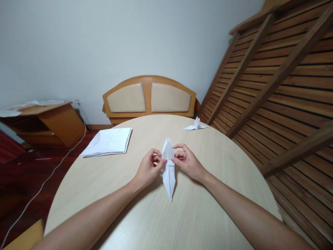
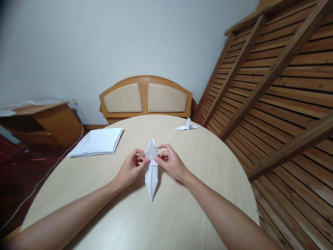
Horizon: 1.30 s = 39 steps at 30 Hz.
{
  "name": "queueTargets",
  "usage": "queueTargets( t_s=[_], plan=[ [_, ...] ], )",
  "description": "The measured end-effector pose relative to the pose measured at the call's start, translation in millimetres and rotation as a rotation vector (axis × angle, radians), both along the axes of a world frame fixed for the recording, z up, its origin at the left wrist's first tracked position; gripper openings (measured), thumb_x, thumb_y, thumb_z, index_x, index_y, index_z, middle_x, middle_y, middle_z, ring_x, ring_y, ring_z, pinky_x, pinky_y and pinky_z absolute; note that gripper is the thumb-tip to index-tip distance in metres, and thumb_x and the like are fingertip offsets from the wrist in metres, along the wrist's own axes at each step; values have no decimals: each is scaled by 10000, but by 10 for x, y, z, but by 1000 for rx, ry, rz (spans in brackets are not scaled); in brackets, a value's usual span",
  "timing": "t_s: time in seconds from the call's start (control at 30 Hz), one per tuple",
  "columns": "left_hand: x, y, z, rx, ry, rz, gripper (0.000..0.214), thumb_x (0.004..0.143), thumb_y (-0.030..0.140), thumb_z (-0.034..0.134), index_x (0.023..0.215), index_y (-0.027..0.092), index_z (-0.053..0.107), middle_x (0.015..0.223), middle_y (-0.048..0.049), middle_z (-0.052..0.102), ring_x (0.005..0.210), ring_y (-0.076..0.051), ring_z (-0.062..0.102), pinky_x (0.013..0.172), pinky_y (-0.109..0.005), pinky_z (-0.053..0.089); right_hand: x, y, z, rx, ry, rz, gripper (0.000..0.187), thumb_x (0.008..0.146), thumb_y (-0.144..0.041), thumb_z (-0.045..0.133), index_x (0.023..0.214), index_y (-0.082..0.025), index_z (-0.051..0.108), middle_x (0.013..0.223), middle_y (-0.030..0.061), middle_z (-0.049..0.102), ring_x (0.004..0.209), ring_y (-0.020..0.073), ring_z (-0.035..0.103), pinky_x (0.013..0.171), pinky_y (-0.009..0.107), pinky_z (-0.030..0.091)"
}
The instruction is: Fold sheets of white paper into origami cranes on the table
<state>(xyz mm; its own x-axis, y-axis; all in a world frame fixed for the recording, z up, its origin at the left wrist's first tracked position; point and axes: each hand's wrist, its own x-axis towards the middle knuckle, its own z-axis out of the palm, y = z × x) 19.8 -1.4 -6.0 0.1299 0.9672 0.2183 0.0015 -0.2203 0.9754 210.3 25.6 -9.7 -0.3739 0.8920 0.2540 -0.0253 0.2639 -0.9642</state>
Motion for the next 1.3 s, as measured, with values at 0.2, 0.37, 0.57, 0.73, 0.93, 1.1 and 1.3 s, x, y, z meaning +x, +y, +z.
queueTargets(
  t_s=[0.2,0.37,0.57,0.73,0.93,1.1,1.3],
  plan=[
    [-13,27,-52,-63,11,-41,408,826,409,716,1104,171,537,675,26,625,563,-109,534,524,-203,408,17,1,43,-19,-63,9,332,792,-396,766,991,-165,635,757,1,686,693,153,632,706,309,483],
    [-29,56,-103,-46,54,-18,328,807,451,722,888,151,616,690,-6,621,600,-119,547,507,-199,387,8,-8,55,-26,-68,5,316,765,-387,796,911,-170,619,689,-27,648,633,134,598,661,290,470],
    [-43,60,-88,-16,46,56,375,850,433,683,1072,181,516,565,70,558,498,-94,457,486,-184,322,-2,-37,29,-102,12,42,654,737,-319,826,1256,-249,433,799,-56,646,671,117,627,651,258,488],
    [-63,51,-72,54,103,53,284,894,414,637,1023,190,520,569,73,525,505,-92,431,487,-196,271,5,-36,20,-21,-53,70,286,804,-312,770,1004,-221,588,868,-13,659,703,116,622,684,270,490],
    [-81,36,-46,121,198,60,208,928,375,587,923,168,578,694,15,598,604,-113,509,537,-221,350,20,-33,37,-3,-120,76,249,792,-308,766,993,-193,675,898,24,677,785,152,622,749,312,503],
    [-67,11,-24,159,264,6,278,897,332,619,1113,157,611,997,-73,675,802,-161,616,657,-267,491,31,-18,5,-20,-104,36,369,750,-280,793,1073,-194,637,887,10,655,764,142,611,745,309,513],
    [-70,15,-22,172,304,8,344,881,289,638,1201,165,629,1043,-92,687,881,-184,641,703,-291,522,32,25,-19,79,-119,-20,303,807,-314,752,1069,-186,668,921,38,694,816,161,639,779,328,521]
  ],
)
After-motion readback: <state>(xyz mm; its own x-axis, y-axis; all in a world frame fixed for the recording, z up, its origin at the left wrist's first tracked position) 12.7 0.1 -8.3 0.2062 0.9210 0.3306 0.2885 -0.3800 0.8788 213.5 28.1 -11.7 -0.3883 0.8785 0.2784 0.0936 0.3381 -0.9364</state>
